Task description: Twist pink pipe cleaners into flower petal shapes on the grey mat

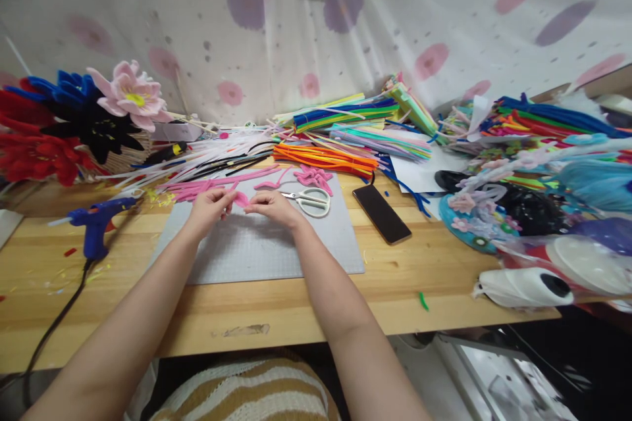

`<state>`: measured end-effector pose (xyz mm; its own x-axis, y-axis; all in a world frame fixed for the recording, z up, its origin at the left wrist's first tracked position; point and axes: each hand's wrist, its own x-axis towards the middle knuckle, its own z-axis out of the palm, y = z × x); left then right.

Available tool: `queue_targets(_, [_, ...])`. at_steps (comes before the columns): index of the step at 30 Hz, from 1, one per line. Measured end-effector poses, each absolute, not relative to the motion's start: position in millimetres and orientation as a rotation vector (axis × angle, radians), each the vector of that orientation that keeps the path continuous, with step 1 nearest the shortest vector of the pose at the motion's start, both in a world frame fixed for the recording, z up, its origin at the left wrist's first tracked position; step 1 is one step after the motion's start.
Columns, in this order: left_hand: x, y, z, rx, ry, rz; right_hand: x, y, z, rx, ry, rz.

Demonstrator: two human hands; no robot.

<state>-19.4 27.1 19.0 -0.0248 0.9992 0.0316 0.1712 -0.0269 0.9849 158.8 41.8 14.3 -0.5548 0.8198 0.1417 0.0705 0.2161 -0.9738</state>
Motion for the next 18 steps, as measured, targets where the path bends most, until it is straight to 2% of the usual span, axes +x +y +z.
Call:
queue_targets(4, [-18, 28, 17, 1.366, 1.336, 1.238, 160, 40, 14, -0.795, -1.795, 1.589])
queue_targets(10, [-8, 27, 16, 1.386, 1.315, 1.465, 150, 48, -4, -0.901, -1.37, 1.356])
queue_targets(14, [1, 24, 13, 1.496, 1.359, 1.541, 141, 50, -11, -0.93, -1.124, 1.322])
queue_targets(18, [3, 26, 7, 1.464, 1.368, 1.582, 140, 48, -9, -0.92, -1.121, 1.286])
